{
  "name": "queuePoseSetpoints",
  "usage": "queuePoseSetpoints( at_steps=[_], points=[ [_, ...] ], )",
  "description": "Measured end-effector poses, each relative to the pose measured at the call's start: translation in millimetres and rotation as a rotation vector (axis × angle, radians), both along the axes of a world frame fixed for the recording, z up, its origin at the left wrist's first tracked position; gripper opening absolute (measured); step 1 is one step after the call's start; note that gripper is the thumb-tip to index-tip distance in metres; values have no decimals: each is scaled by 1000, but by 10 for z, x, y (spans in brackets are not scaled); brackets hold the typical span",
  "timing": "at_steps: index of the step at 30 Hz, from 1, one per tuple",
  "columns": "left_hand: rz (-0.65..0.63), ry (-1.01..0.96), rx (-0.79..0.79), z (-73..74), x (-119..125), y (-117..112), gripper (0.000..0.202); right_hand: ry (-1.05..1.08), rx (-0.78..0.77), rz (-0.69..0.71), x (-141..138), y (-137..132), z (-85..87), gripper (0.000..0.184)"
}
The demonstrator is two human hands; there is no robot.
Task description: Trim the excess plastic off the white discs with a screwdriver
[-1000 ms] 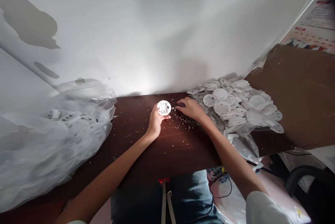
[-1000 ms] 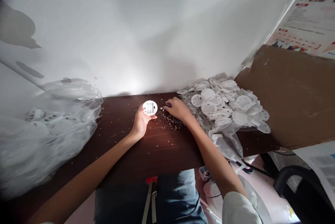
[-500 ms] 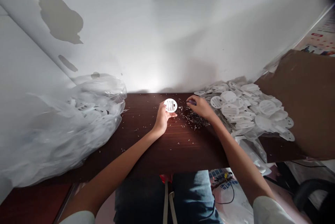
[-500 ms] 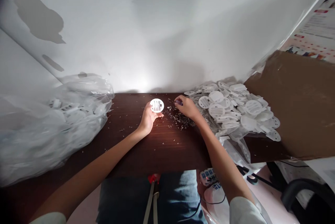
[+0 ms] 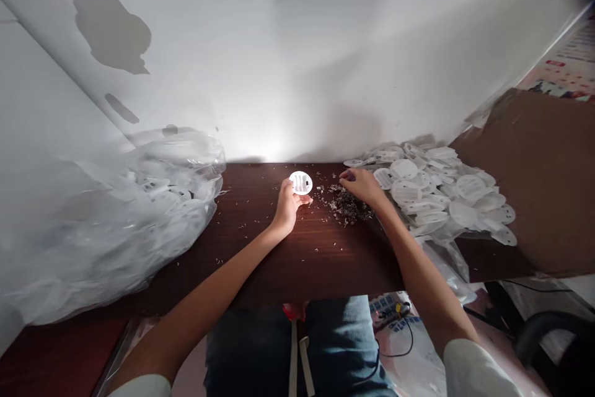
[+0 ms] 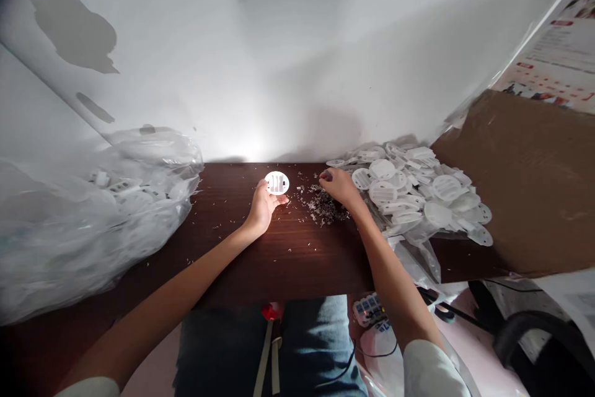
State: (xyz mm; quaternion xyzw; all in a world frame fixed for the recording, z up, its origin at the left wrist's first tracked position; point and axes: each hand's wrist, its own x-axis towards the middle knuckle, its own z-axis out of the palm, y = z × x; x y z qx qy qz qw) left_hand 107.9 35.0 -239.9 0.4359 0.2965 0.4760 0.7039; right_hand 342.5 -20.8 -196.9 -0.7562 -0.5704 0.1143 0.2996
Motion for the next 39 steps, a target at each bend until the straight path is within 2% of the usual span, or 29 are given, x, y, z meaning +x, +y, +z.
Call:
queuePoseSetpoints(
  at_steps=[5, 12, 15, 18, 23, 31, 39],
  points=[
    [-8, 7, -3, 20, 4, 3, 36, -77, -135, -126, 7, -29, 87, 18],
    [-24, 3, 6, -35, 15, 38, 39, -132, -183, -87, 50, -73, 108, 16],
    [-16, -8, 12, -39, 25, 40, 42, -99, -142, -63, 72, -56, 71, 21],
    [-8, -8, 12, -40, 31, 37, 43, -42, -37, 23, 74, -24, 20, 26],
    [-22, -4, 22, -66, 31, 45, 42, -71, 16, 111, 28, 35, -80, 22],
    [-33, 34, 31, -46, 28, 34, 35, -153, -31, 109, -23, 65, -145, 19],
    [-84, 13, 100, 13, 1, -5, 39, -8, 129, 26, -26, 36, -124, 21]
  ],
)
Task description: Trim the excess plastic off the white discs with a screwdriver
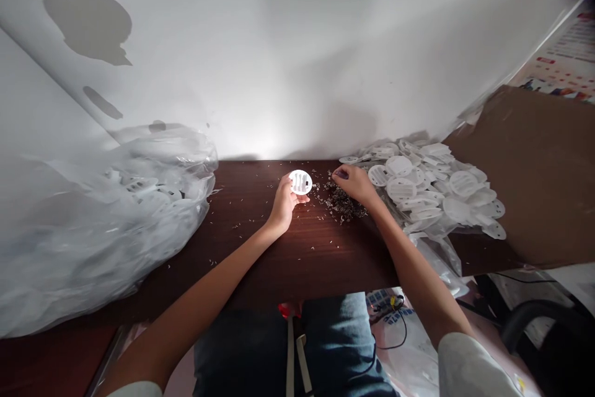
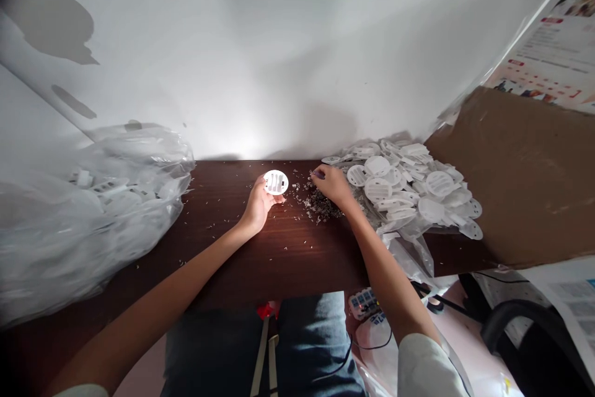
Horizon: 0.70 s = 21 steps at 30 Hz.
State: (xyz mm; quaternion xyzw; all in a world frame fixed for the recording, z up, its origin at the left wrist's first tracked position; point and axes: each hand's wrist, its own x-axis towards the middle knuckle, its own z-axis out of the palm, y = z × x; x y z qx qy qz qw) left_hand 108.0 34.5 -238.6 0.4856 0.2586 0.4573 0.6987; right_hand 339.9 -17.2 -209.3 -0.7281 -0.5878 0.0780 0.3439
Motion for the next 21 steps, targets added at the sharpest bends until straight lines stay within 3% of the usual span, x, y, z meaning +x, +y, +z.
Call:
queuePoseSetpoints(
  at_steps=[4, 9, 12, 16, 21],
  points=[
    [-41, -19, 11, 25, -21, -17, 46, 98, 44, -22, -34, -21, 63, 24],
    [-121, -80, -52, 77, -63, -41, 50, 543, 103, 106, -249, -86, 178, 46],
    [-208, -104, -77, 113, -91, -67, 50, 716, 112, 159, -462, -118, 218, 48],
    [-284, -127, -87, 128, -110, -95, 51, 718, 191, 216, -650, -121, 185, 37],
    [-292, -141, -103, 129, -125, -94, 53, 694, 212, 220, -667, -115, 124, 31]
  ],
)
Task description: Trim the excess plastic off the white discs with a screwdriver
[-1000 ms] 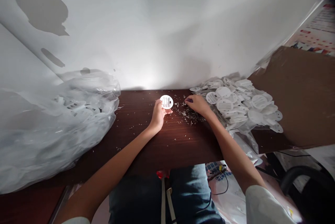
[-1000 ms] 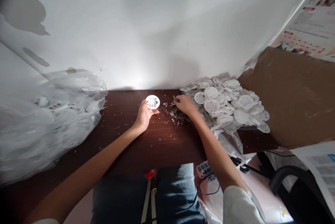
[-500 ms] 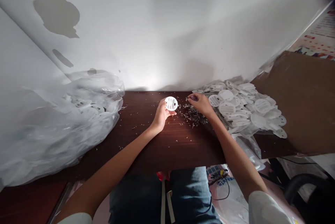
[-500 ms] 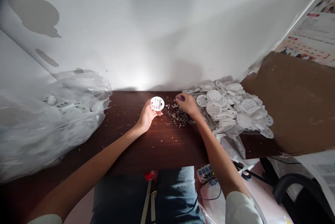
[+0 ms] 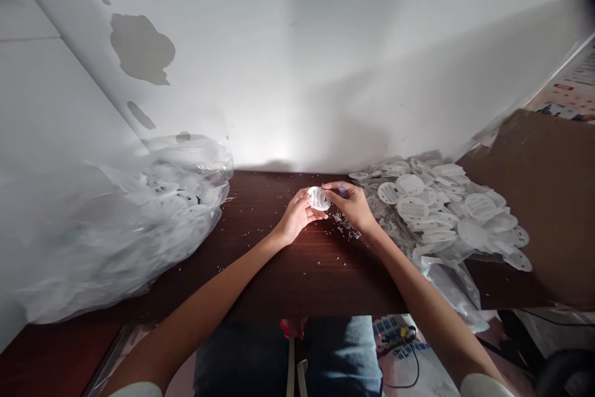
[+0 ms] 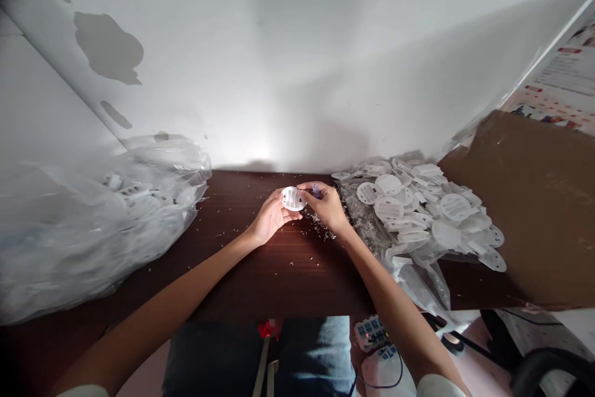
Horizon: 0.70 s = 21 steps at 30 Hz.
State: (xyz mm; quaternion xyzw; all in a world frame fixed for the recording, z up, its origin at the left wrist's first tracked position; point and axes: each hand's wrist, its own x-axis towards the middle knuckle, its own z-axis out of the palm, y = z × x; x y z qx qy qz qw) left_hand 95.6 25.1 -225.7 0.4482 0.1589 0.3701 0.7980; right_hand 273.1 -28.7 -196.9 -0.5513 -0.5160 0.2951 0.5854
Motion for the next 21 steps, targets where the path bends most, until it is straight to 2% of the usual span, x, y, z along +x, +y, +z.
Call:
queuePoseSetpoints(
  at_steps=[11, 18, 21],
  points=[
    [-13, -18, -3, 41, -18, -27, 52, 196, -42, 41, -64, -3, -2, 40],
    [-30, -19, 0, 45, -21, -29, 51, 192, -34, 41, -62, 8, -60, 39],
    [-26, -20, 7, 35, -18, -22, 50, 103, -23, 18, -56, 11, -66, 38]
  ],
)
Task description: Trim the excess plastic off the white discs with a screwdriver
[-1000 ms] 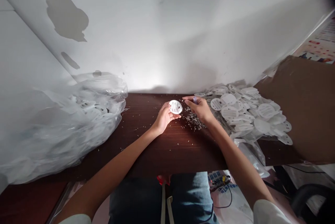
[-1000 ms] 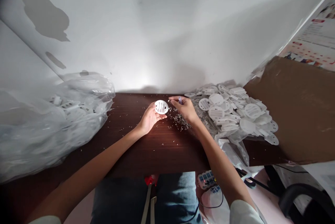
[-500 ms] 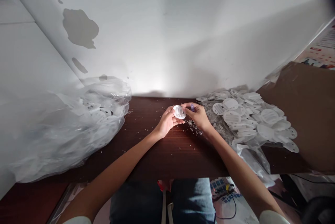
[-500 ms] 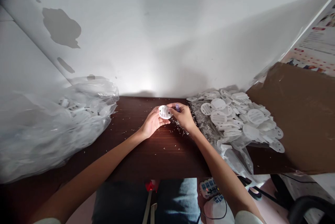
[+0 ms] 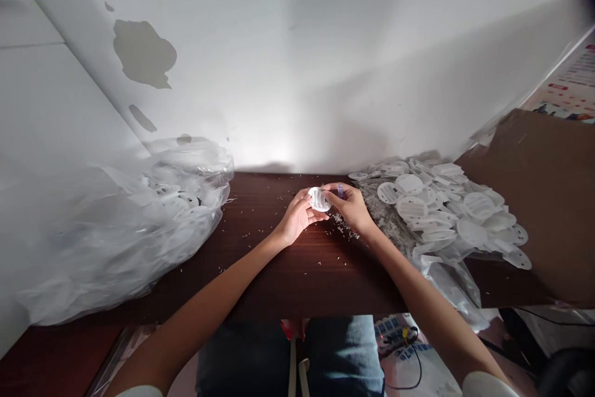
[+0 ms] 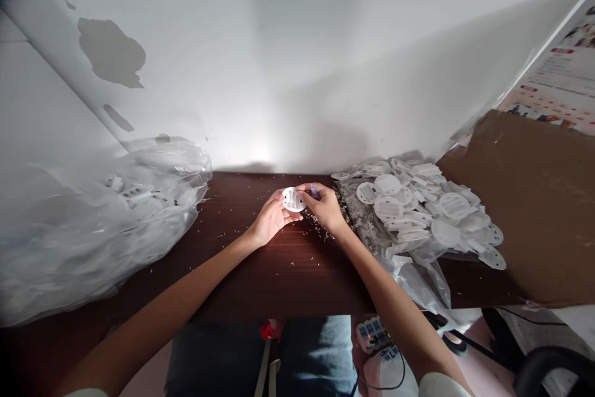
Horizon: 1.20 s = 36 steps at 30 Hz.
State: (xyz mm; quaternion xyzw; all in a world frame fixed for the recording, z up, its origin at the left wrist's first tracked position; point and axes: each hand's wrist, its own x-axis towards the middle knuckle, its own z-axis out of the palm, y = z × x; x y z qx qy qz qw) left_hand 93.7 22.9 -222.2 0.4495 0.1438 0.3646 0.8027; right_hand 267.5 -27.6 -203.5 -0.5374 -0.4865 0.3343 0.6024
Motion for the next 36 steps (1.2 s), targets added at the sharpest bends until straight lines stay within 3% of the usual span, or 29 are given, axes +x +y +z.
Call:
queuePoseSetpoints(
  at_steps=[5, 14, 19, 25, 30, 36],
  points=[
    [9, 19, 12, -19, 8, 13, 51, -90, 12, -7, 7, -16, 35, 34],
    [31, 30, 4, -46, 12, 13, 55, 151, -88, 54, -21, -37, 82, 40],
    [35, 15, -3, -36, 17, 10, 55, 263, -136, 165, -41, -37, 80, 43],
    [9, -26, -92, -16, 18, 31, 66, 332, -119, 213, -120, -59, 63, 49],
    [86, -9, -82, -27, 11, 25, 36, 371, -126, 232, -194, -87, 41, 46],
    [158, 6, -79, -40, 28, 7, 33, 496, -152, 244, -223, -92, 14, 43]
  ],
)
